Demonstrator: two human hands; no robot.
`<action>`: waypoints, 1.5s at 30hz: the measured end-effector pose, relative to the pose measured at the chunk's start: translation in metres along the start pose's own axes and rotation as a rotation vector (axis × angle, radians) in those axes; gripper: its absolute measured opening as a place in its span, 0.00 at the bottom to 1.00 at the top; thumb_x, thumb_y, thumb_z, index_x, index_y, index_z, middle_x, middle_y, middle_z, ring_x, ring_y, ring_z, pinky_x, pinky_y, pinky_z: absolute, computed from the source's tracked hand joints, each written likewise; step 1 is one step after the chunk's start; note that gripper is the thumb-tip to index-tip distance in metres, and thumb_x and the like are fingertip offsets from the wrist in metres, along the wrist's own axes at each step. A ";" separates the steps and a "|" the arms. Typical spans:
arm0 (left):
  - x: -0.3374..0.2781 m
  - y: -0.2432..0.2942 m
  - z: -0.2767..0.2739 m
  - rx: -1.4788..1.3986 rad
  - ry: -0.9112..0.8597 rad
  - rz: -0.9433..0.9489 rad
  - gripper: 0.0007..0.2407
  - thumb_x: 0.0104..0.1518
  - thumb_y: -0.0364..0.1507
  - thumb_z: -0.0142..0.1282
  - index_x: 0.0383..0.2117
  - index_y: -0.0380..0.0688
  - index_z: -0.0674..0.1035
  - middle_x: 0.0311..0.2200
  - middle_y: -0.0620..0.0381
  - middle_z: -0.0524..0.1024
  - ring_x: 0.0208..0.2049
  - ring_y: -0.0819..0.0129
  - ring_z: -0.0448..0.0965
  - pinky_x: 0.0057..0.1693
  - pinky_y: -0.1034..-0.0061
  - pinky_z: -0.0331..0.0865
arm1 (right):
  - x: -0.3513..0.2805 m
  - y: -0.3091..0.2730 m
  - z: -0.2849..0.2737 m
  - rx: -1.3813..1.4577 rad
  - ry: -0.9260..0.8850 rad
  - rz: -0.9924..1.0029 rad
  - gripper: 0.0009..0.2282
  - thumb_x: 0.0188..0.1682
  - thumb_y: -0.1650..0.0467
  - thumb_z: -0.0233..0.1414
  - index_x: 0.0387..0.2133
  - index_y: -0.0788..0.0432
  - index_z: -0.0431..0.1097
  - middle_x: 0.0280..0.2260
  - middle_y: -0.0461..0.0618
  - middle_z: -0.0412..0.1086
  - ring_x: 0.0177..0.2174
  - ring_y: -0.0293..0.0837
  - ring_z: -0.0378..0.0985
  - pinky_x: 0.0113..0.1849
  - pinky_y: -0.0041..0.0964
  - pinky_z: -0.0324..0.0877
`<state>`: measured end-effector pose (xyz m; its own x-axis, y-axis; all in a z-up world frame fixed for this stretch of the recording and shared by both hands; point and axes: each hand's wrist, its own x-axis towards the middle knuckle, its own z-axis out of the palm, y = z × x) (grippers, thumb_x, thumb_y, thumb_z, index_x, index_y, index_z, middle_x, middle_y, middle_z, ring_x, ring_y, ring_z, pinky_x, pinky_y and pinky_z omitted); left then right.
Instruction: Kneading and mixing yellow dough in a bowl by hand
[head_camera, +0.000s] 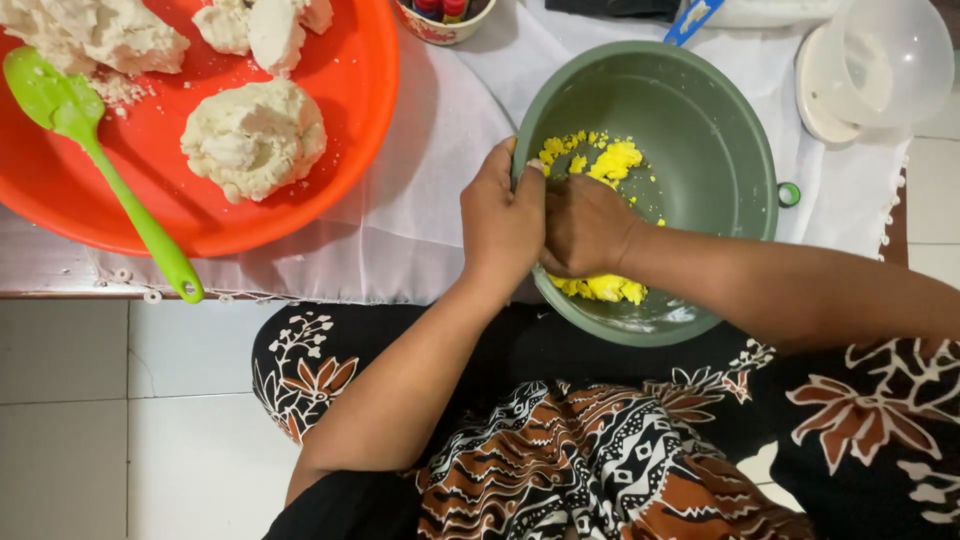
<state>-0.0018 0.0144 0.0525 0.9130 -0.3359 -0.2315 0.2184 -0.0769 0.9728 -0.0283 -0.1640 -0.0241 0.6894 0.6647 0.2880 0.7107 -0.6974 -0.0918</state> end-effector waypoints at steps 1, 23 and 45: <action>0.004 -0.007 0.002 0.003 -0.008 -0.002 0.21 0.60 0.31 0.49 0.58 0.30 0.73 0.43 0.32 0.81 0.51 0.47 0.81 0.57 0.55 0.73 | -0.004 -0.002 0.005 0.000 0.001 0.009 0.21 0.49 0.60 0.48 0.06 0.52 0.58 0.10 0.46 0.54 0.14 0.51 0.62 0.19 0.47 0.62; 0.029 -0.019 0.004 0.613 0.066 0.470 0.25 0.57 0.28 0.60 0.63 0.42 0.69 0.35 0.46 0.73 0.40 0.43 0.78 0.46 0.51 0.71 | -0.098 0.005 -0.087 0.461 0.475 0.722 0.10 0.49 0.77 0.47 0.25 0.56 0.77 0.32 0.52 0.77 0.36 0.49 0.80 0.43 0.41 0.73; 0.030 -0.027 0.005 0.789 0.166 0.884 0.17 0.53 0.26 0.65 0.49 0.36 0.78 0.43 0.47 0.71 0.44 0.52 0.73 0.50 0.65 0.70 | -0.111 0.014 -0.092 1.473 0.868 0.941 0.08 0.50 0.80 0.54 0.41 0.62 0.69 0.22 0.42 0.64 0.19 0.31 0.64 0.24 0.22 0.63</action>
<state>0.0181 0.0013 0.0197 0.6868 -0.4417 0.5773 -0.7261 -0.4547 0.5158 -0.1077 -0.2724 0.0307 0.9399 -0.3382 -0.0473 0.0771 0.3449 -0.9355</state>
